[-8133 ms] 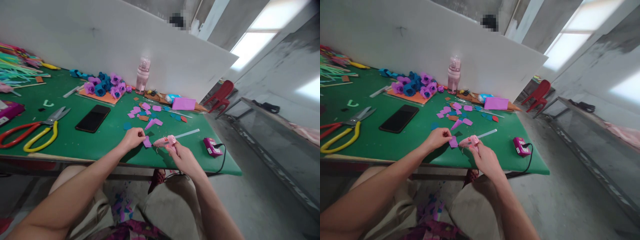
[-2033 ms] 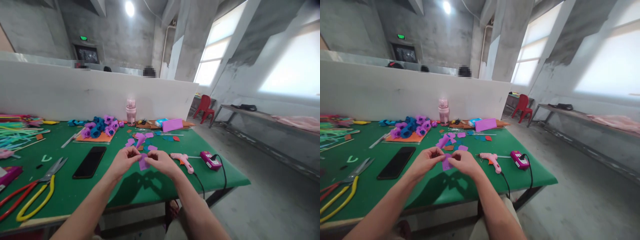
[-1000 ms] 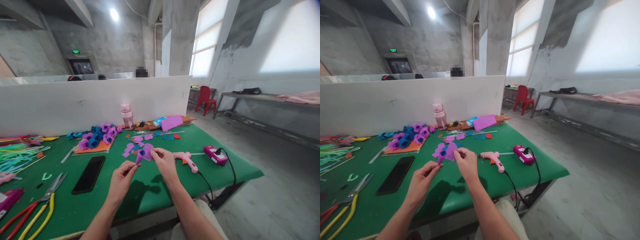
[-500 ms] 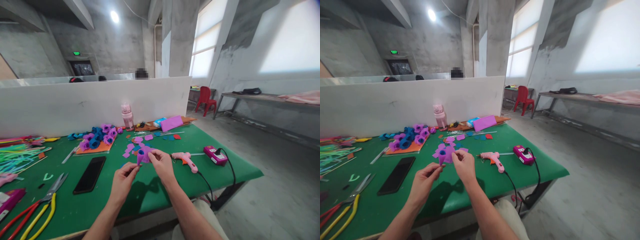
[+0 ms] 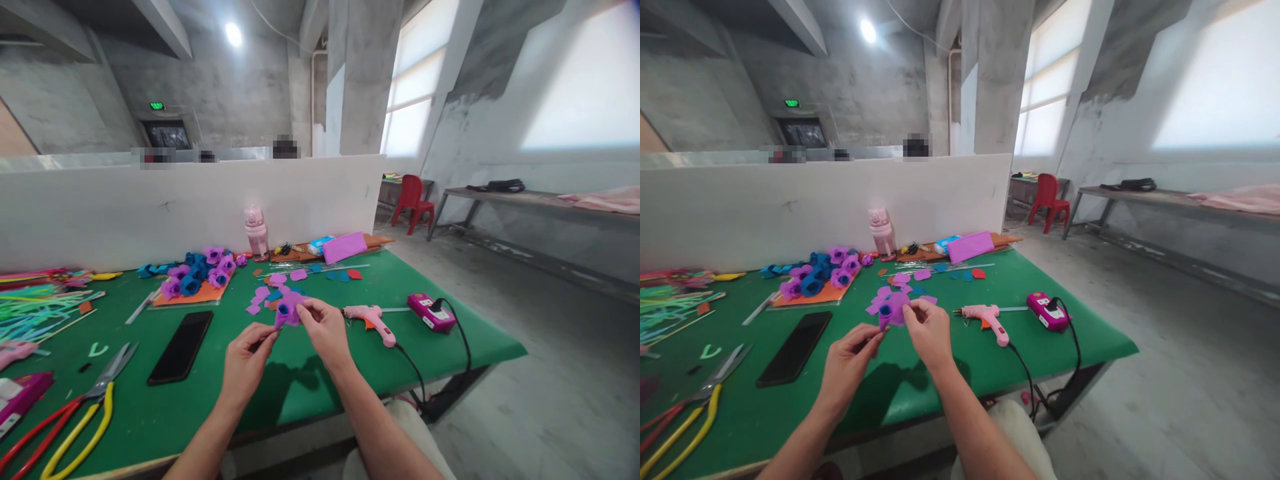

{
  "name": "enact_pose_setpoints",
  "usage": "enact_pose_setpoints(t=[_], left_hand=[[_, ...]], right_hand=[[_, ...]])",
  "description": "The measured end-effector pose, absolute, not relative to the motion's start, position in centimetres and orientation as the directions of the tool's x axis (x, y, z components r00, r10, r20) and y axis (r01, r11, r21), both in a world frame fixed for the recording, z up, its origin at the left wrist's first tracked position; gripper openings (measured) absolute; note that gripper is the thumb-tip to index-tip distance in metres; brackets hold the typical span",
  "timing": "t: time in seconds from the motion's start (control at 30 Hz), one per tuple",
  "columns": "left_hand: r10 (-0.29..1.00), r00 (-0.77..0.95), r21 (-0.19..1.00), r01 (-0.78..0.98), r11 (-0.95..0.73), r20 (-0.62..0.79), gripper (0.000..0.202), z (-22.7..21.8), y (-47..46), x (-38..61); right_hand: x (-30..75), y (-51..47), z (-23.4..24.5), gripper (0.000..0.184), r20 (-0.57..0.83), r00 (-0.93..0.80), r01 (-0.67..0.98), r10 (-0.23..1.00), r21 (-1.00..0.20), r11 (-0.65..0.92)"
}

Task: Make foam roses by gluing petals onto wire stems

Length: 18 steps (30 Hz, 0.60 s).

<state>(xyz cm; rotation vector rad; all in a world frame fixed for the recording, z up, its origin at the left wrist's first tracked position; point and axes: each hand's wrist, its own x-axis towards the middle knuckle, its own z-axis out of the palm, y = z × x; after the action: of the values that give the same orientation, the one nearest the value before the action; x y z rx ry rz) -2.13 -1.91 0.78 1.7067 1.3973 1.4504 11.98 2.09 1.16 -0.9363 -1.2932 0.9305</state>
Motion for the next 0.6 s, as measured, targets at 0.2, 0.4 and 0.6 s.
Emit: enact_pose_setpoints(t=[0.2,0.4,0.6], left_hand=[[0.935,-0.095,0.905,0.3,-0.3,0.342,0.017,1.04,-1.86,-1.99],[0.964,-0.121,0.964,0.156,-0.216,0.236,0.017,0.63,-1.62,-2.07],[0.989,-0.11,0.995,0.005,-0.095,0.095,0.021,0.04,-1.52,-2.05]], right_hand=[[11.8,1.75,1.23,0.021,0.355,0.05,0.008,0.934,-0.935,0.355],[11.68,1.62,1.41,0.022,0.325,0.028,0.093,0.945,-0.943,0.321],[11.87,1.69,1.6,0.022,0.347,0.076,0.218,0.935,-0.921,0.324]])
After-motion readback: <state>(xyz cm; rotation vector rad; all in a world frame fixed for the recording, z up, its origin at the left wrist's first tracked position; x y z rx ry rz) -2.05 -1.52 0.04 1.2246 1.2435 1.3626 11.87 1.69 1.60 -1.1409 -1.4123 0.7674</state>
